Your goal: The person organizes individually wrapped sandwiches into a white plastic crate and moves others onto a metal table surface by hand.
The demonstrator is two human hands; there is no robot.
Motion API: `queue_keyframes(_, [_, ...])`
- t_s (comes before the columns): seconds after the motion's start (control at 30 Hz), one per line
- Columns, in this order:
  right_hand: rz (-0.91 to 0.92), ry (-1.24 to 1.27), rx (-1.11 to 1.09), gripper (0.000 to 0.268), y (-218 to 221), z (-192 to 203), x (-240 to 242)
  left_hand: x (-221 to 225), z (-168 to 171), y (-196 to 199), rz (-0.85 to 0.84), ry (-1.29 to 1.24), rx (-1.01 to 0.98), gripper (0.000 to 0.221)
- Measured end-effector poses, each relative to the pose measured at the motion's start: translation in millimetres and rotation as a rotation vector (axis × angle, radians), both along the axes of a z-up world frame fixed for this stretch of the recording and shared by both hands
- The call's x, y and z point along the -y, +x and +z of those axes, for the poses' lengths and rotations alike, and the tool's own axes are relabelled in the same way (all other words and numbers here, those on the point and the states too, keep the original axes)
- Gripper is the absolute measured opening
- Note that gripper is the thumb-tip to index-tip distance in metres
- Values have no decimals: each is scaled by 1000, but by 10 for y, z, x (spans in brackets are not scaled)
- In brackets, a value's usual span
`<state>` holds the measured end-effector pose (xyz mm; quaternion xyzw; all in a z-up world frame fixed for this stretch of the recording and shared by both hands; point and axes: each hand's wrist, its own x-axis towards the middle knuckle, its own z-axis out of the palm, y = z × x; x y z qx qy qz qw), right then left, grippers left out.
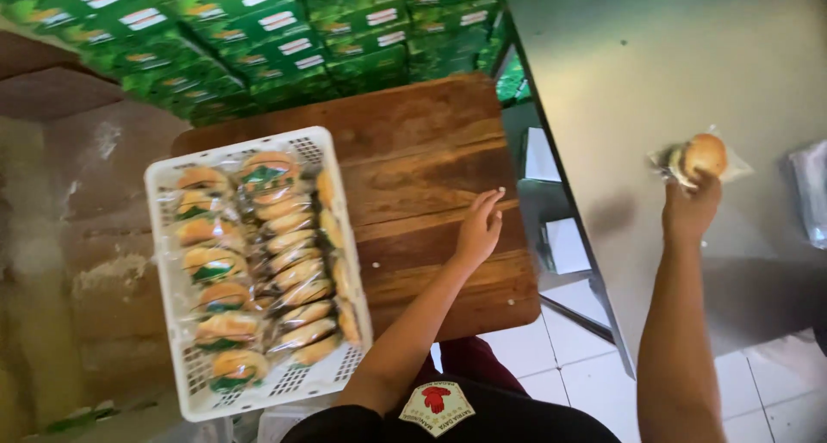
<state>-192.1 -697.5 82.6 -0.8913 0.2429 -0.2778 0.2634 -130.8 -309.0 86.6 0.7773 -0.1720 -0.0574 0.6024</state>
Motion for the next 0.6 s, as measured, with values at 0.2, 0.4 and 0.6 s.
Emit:
queue_keyframes(0.2, [-153,-95,-305,69,407,-62,651,571,60,72,-280,184,-89,39])
queue_keyframes(0.4, [-292,60,-587,78,643,276,488,504,-405,-23,-241,178,-322,39])
queue_keyframes(0.6, [-190,49,-584,94,442,-62,197,315,-764,-53,-125,32,-454,39])
